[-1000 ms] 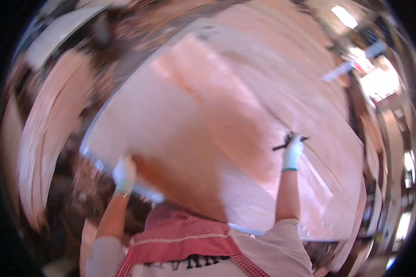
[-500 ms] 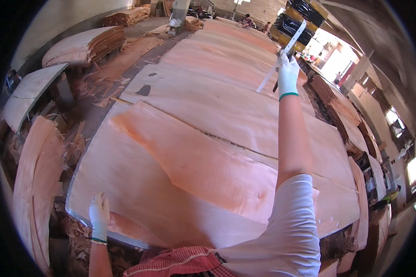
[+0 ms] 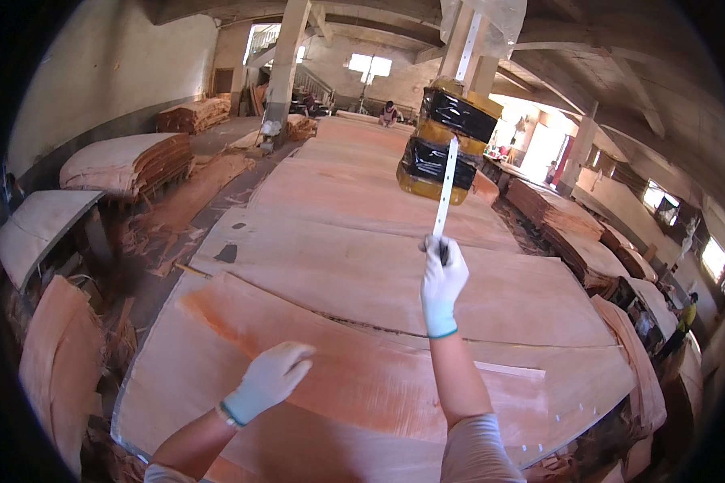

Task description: The person lifts sheets of wood veneer using a long pole, inspects them for defects, trims damaged sections with a knife and a metal ruler, and applies strips of tape to the repaired areas.

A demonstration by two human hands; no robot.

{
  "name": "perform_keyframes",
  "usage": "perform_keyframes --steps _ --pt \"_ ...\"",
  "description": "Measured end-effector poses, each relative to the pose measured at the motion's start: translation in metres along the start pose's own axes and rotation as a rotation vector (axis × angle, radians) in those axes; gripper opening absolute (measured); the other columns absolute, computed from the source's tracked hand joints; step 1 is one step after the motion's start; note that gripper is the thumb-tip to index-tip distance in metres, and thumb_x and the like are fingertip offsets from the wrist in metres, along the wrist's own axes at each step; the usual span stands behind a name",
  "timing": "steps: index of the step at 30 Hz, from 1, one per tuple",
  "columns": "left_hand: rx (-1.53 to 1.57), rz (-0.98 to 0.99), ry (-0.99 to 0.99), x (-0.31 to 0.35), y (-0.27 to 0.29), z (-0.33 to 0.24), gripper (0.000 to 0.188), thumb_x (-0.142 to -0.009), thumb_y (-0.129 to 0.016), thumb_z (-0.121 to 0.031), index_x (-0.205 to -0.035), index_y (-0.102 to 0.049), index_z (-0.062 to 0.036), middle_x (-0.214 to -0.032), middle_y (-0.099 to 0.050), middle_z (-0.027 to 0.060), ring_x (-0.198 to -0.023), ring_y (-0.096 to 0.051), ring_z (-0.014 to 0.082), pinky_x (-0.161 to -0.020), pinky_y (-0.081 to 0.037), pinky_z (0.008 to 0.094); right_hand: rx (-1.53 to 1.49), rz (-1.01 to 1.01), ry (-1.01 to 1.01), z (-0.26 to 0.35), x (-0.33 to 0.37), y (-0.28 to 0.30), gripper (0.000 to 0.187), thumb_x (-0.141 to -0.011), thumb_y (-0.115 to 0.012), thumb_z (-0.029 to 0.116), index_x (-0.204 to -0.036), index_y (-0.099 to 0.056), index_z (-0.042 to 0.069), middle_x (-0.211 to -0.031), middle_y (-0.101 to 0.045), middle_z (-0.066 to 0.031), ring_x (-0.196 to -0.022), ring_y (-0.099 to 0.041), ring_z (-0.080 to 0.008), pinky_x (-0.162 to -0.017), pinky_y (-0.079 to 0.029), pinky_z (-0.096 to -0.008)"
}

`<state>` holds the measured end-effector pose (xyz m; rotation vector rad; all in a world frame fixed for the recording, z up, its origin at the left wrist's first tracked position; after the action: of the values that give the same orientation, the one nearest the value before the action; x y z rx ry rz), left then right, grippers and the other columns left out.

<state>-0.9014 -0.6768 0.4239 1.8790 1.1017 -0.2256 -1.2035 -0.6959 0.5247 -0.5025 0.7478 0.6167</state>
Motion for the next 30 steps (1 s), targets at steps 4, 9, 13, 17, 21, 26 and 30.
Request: perform_keyframes --steps 4,9,13,17,21,26,30 --pt "0.208 0.003 -0.028 -0.093 -0.010 -0.049 0.032 -0.095 -0.055 -0.023 -0.116 -0.058 0.0017 -0.105 -0.066 0.0167 -0.098 -0.064 0.0250 -0.084 -0.048 0.0339 0.189 -0.153 0.260 0.057 0.015 0.015 0.006 -0.083 -0.066 -0.004 -0.089 -0.064 -0.004 -0.076 -0.063 -0.0074 -0.069 -0.056 -0.0108 -0.065 -0.046 -0.0242" --pt "0.476 -0.014 -0.034 -0.155 0.009 -0.128 0.032 -0.097 -0.054 -0.021 -0.119 -0.058 0.0023 -0.101 -0.066 0.0091 -0.094 -0.061 0.0155 -0.084 -0.048 0.0293 0.298 -0.335 0.566 0.115 0.033 0.052 0.006 -0.083 -0.061 -0.007 -0.086 -0.063 -0.004 -0.077 -0.063 -0.0122 -0.073 -0.060 -0.0226 -0.067 -0.050 -0.0315" --pt "0.501 0.102 -0.007 -0.137 -0.003 -0.137 0.032 -0.098 -0.053 -0.020 -0.121 -0.058 0.0023 -0.106 -0.065 0.0056 -0.096 -0.060 0.0134 -0.086 -0.047 0.0266 0.103 -0.405 0.504 0.137 0.061 0.073 0.002 -0.087 -0.058 -0.004 -0.087 -0.059 -0.003 -0.080 -0.063 -0.0145 -0.075 -0.059 -0.0241 -0.068 -0.051 -0.0344" --pt "0.742 0.273 -0.161 -0.130 -0.013 -0.172 0.031 -0.099 -0.051 -0.020 -0.119 -0.059 0.0024 -0.107 -0.063 0.0063 -0.100 -0.058 0.0111 -0.090 -0.046 0.0260 0.160 -0.274 0.360 0.151 0.072 0.074 0.006 -0.091 -0.057 0.002 -0.091 -0.057 -0.003 -0.079 -0.061 -0.0112 -0.071 -0.056 -0.0159 -0.064 -0.048 -0.0271" --pt "0.893 0.371 -0.159 -0.145 -0.002 -0.237 0.030 -0.100 -0.050 -0.022 -0.112 -0.061 0.0035 -0.101 -0.065 0.0083 -0.095 -0.060 0.0115 -0.085 -0.048 0.0256 -0.112 -0.243 -0.018 0.168 0.062 0.077 0.009 -0.094 -0.056 0.005 -0.091 -0.057 -0.003 -0.076 -0.056 -0.0026 -0.065 -0.047 -0.0053 -0.057 -0.039 -0.0198" --pt "1.258 0.280 0.008 -0.177 -0.024 -0.234 0.029 -0.101 -0.049 -0.022 -0.105 -0.060 0.0042 -0.091 -0.067 0.0103 -0.084 -0.063 0.0134 -0.077 -0.053 0.0278 0.179 -0.271 0.422 0.169 0.042 0.058 0.004 -0.090 -0.055 -0.002 -0.087 -0.056 -0.002 -0.081 -0.056 -0.0071 -0.069 -0.050 -0.0125 -0.063 -0.044 -0.0264" --pt "1.507 0.190 0.152 -0.179 -0.013 -0.230 0.033 -0.101 -0.047 -0.025 -0.114 -0.056 0.0040 -0.106 -0.064 0.0163 -0.098 -0.065 0.0227 -0.082 -0.054 0.0317 0.099 -0.271 0.672 0.200 0.067 0.059 0.005 -0.092 -0.050 0.000 -0.092 -0.055 -0.002 -0.084 -0.054 -0.0081 -0.064 -0.048 -0.0104 -0.055 -0.041 -0.0229"
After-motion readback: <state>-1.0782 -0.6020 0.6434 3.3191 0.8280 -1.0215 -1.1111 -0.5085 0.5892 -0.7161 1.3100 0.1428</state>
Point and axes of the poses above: each hand's wrist, its own x-axis away from the middle knuckle, its own y-axis out of the back of the hand, z = x × y, the point moved 2 cm from there along -x, towards the middle knuckle
